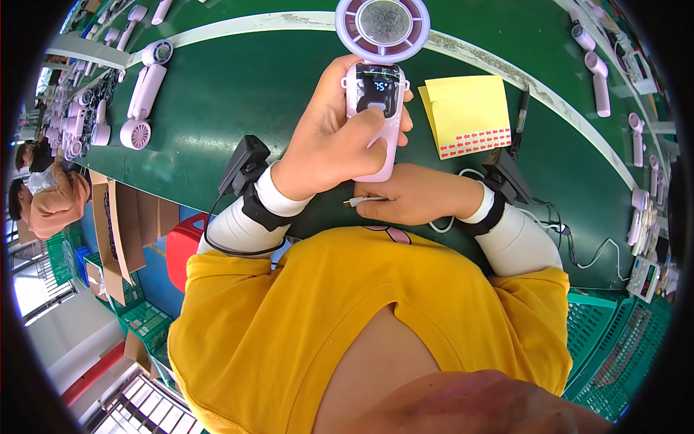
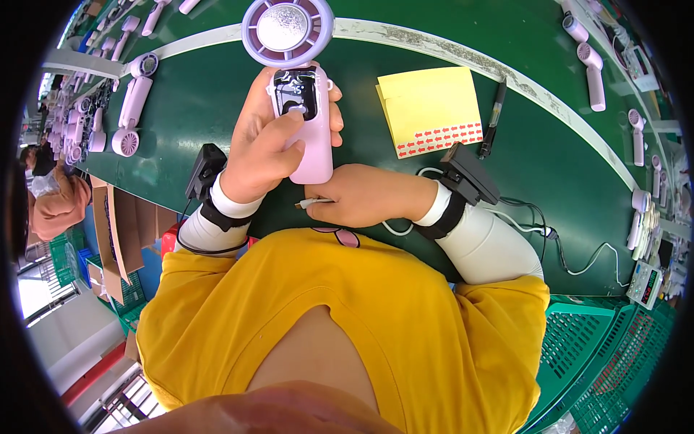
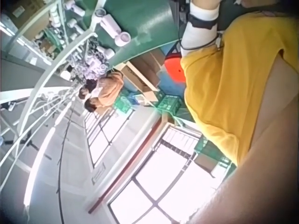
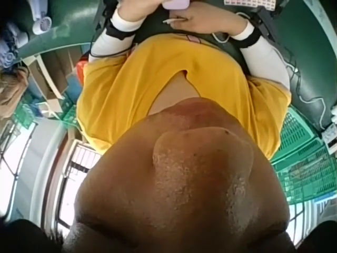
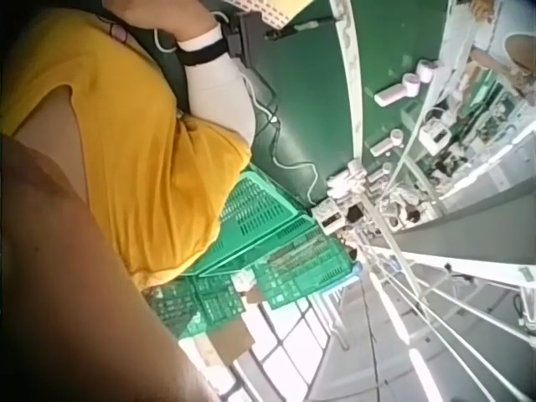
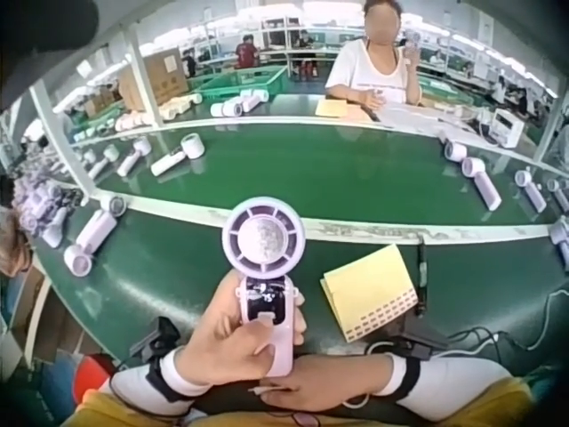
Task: The person picks up handheld fans one by one or in pairs, presses their buttons to check the digital display, and places them back on the conveyor belt.
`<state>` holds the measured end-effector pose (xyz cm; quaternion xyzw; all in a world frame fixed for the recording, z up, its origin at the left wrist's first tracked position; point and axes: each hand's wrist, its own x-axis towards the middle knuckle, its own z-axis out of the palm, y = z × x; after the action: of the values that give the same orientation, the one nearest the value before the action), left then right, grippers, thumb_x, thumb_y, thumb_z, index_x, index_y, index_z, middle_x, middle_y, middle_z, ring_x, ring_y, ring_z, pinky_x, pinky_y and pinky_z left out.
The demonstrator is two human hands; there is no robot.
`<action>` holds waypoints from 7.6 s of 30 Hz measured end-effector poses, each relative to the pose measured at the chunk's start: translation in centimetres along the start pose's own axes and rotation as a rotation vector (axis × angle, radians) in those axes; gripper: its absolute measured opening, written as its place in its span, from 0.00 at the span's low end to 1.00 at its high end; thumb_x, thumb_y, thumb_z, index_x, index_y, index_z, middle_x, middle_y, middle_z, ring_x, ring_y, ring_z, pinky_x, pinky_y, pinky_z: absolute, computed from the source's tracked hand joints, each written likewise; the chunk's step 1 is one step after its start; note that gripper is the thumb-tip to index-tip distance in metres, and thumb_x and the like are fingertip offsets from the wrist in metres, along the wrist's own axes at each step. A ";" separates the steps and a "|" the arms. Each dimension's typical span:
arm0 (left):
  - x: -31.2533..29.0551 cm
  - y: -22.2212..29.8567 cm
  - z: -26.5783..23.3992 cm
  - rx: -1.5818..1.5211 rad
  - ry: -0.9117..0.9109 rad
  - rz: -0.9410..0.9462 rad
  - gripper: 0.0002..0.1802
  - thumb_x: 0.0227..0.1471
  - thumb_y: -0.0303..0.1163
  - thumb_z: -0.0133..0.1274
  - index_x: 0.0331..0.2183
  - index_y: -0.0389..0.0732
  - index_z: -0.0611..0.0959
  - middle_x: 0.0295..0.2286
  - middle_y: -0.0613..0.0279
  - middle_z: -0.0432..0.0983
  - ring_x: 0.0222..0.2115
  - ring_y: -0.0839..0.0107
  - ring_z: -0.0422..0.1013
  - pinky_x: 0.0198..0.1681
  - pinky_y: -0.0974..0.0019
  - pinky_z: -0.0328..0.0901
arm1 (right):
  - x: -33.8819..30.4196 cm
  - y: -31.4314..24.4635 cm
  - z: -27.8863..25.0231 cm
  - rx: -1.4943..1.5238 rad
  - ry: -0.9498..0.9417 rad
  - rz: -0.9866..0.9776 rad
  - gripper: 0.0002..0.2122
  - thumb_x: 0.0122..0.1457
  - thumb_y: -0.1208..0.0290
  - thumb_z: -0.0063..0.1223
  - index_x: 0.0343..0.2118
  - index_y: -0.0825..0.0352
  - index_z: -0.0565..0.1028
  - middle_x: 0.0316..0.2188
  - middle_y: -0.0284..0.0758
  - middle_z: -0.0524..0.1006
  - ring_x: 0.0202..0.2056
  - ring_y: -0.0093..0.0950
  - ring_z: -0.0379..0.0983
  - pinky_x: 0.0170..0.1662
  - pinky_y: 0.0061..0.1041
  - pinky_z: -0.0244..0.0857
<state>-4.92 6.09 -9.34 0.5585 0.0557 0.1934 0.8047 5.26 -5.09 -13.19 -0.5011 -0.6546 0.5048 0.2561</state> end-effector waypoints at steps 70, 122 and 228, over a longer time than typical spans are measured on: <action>-0.2 -0.4 -4.8 0.056 0.154 0.071 0.19 0.43 0.19 0.44 0.39 0.35 0.59 0.30 0.57 0.65 0.23 0.72 0.67 0.25 0.69 0.65 | -1.7 -1.3 -0.1 0.008 0.017 0.099 0.10 0.55 0.65 0.43 0.32 0.67 0.67 0.23 0.38 0.71 0.25 0.30 0.68 0.27 0.25 0.60; -0.1 0.4 -3.5 0.325 0.088 0.065 0.22 0.40 0.19 0.36 0.43 0.35 0.60 0.32 0.54 0.65 0.25 0.68 0.67 0.29 0.65 0.64 | -3.2 -4.3 -1.5 -0.005 -0.122 0.094 0.09 0.57 0.65 0.41 0.34 0.64 0.68 0.24 0.33 0.72 0.21 0.28 0.68 0.24 0.24 0.59; -6.1 8.4 10.0 -0.054 0.206 1.135 0.23 0.46 0.37 0.49 0.41 0.37 0.62 0.38 0.61 0.62 0.28 0.69 0.65 0.30 0.67 0.61 | -10.3 -13.3 -4.7 -0.461 1.684 -0.395 0.13 0.60 0.66 0.34 0.30 0.71 0.70 0.19 0.27 0.63 0.21 0.14 0.53 0.24 0.13 0.45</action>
<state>-9.56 -2.41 1.27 0.4585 -0.1796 0.6496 0.5792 7.75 -12.43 2.44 -0.6226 -0.4091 -0.2277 0.6271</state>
